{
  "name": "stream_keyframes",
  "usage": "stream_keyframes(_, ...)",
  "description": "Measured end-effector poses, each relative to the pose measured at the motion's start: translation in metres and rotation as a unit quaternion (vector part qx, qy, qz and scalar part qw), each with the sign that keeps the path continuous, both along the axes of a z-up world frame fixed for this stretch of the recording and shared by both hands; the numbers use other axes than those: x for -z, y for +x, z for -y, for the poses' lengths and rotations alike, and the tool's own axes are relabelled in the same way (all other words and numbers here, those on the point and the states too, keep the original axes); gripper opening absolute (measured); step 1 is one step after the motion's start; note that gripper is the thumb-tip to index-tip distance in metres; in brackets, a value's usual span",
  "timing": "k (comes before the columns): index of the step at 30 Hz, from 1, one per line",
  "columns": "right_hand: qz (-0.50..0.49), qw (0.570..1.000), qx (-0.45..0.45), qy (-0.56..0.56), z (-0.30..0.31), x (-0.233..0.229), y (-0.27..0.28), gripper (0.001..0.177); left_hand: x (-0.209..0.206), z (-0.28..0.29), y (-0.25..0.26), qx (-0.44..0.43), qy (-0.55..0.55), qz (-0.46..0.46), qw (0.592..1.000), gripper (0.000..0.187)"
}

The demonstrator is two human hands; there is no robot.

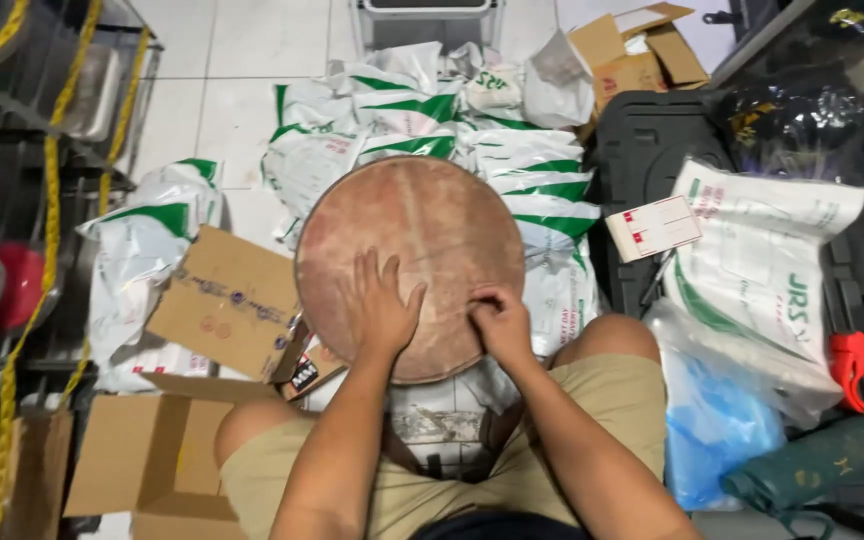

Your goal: The person prepares mail for shipment by placing items into shipping bags, writing on labels with a marker, and applying adhesive stickers to the packages while surrounded by other shipping supplies.

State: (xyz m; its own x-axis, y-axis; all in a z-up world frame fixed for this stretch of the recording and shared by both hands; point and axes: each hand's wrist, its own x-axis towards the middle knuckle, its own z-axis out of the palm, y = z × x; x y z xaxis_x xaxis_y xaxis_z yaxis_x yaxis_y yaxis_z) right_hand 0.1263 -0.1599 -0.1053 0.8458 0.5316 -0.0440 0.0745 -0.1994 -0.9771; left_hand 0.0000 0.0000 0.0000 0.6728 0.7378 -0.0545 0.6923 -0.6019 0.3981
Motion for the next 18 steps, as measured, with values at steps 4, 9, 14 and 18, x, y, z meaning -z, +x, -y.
stream_keyframes(4,-0.098,0.963,0.25,-0.033,0.024,0.06,0.097,0.021,0.029,0.001,0.004,-0.014,0.064,-0.012,0.998,0.066)
stream_keyframes(9,-0.281,0.863,0.275,-0.318,0.043,0.156,0.187,0.036,0.038,-0.006,0.007,-0.018,0.106,-0.023,0.994,0.068)
stream_keyframes(14,-0.216,0.77,0.214,-0.56,0.03,0.191,0.216,0.074,0.051,-0.007,0.008,-0.019,0.137,-0.015,0.99,0.067)
stream_keyframes(18,-0.176,0.771,0.128,-0.599,0.021,0.187,0.222,0.08,0.054,-0.008,0.007,-0.019,0.143,-0.02,0.989,0.067)
